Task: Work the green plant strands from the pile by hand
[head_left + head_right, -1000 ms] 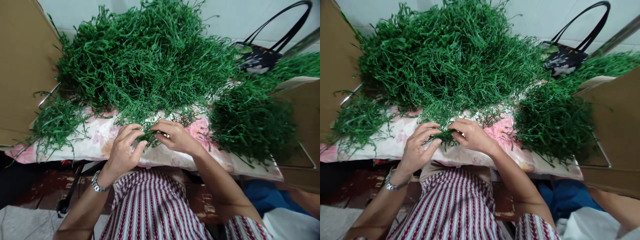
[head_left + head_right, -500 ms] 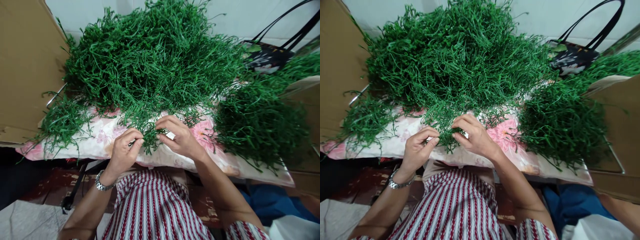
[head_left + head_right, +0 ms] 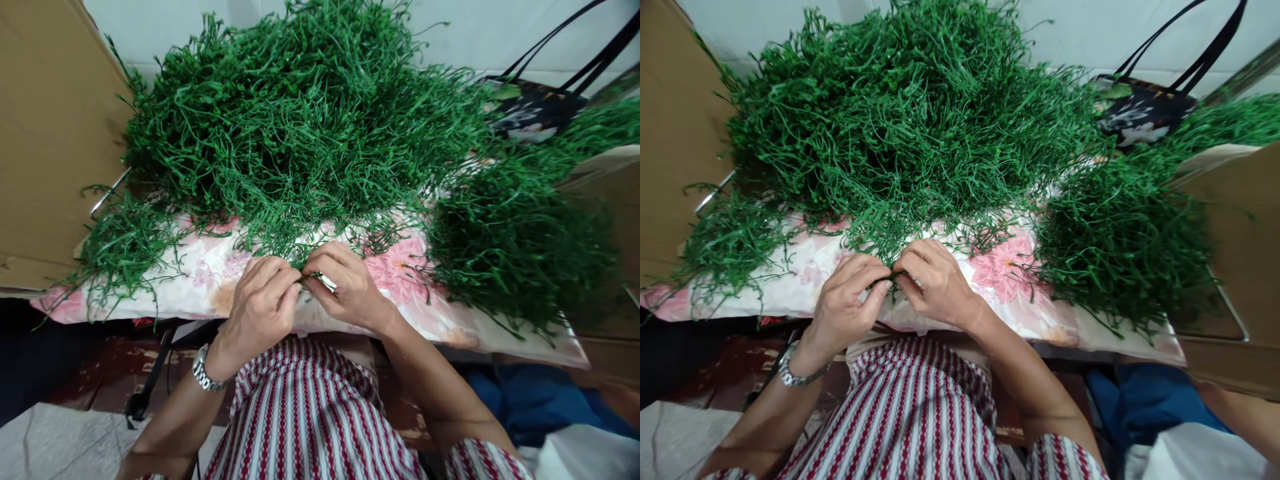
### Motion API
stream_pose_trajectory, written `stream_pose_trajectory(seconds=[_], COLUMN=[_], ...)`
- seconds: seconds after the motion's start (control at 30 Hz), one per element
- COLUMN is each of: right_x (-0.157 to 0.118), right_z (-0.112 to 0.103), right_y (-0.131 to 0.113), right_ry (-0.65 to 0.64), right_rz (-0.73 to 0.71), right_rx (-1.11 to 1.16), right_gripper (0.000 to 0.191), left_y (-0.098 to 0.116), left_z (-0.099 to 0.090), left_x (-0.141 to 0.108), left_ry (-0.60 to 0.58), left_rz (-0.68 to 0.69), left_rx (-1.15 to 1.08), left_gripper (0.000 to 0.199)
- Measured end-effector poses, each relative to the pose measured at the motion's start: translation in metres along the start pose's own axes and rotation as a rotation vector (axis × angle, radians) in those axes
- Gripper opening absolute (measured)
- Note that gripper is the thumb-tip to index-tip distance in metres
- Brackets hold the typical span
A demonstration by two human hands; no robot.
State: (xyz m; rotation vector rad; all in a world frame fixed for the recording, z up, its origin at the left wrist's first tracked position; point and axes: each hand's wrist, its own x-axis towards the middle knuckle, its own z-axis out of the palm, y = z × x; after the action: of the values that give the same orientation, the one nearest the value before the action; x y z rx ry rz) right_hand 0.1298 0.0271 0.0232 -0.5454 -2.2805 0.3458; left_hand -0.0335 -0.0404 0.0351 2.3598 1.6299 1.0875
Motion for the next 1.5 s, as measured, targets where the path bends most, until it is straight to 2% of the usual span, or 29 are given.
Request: stream_pose_trajectory(seconds=[0.13,0.2,0.27,0.43,0.53,0.67,0.73,0.8,0.9,0.97,1.07,1.2,1.3,1.5], right_x=[0.000,0.001,0.001,0.001,-0.002,-0.004,-0.004,-0.003,-0.003,-0.003,-0.002,-0.004,-0.005,-0.006], right_z=[0.001,0.001,0.000,0.003,0.009,0.010,0.003,-0.007,-0.015,-0.014,-0.002,0.012,0.011,0.000], right_y=[-0.002,-0.002,-0.001,0.011,0.018,0.021,0.018,0.013,0.001,-0.007,-0.013,-0.011,-0.008,-0.008], right_ry=[-0.021,-0.047,-0.093,-0.277,-0.386,-0.419,-0.355,-0.176,0.153,0.245,0.177,0.095,0.106,0.064], right_rz=[0.038,0.051,0.049,0.025,0.050,0.074,0.087,0.111,0.144,0.145,0.151,0.232,0.262,0.221], right_rx=[0.140,0.188,0.237,0.302,0.289,0.264,0.249,0.202,0.128,0.137,0.202,0.289,0.337,0.297], right_gripper=[0.007,0.008,0.009,0.032,0.034,0.035,0.039,0.046,0.038,0.035,0.034,0.020,0.014,0.014], left_y=[-0.002,-0.005,-0.008,-0.009,-0.008,-0.011,-0.014,-0.016,-0.017,-0.016,-0.014,-0.012,-0.012,-0.009], left_z=[0.000,0.001,0.001,0.002,0.004,0.014,0.018,0.021,0.024,0.025,0.026,0.026,0.023,0.012], left_x=[0.000,-0.002,-0.004,-0.010,-0.011,-0.011,-0.011,-0.011,-0.010,-0.009,-0.009,-0.012,-0.014,-0.012], left_ry=[-0.065,-0.056,-0.008,0.118,0.197,0.289,0.320,0.336,0.346,0.345,0.336,0.304,0.232,0.033], left_rz=[-0.018,-0.023,-0.044,-0.113,-0.193,-0.296,-0.359,-0.420,-0.477,-0.502,-0.520,-0.508,-0.483,-0.358], left_rx=[-0.016,-0.047,-0.137,-0.417,-0.544,-0.739,-0.793,-0.809,-0.797,-0.798,-0.808,-0.804,-0.741,-0.529], left_gripper=[0.008,0.009,0.011,0.017,0.018,0.013,0.010,0.008,0.006,0.004,0.003,0.003,0.005,0.010])
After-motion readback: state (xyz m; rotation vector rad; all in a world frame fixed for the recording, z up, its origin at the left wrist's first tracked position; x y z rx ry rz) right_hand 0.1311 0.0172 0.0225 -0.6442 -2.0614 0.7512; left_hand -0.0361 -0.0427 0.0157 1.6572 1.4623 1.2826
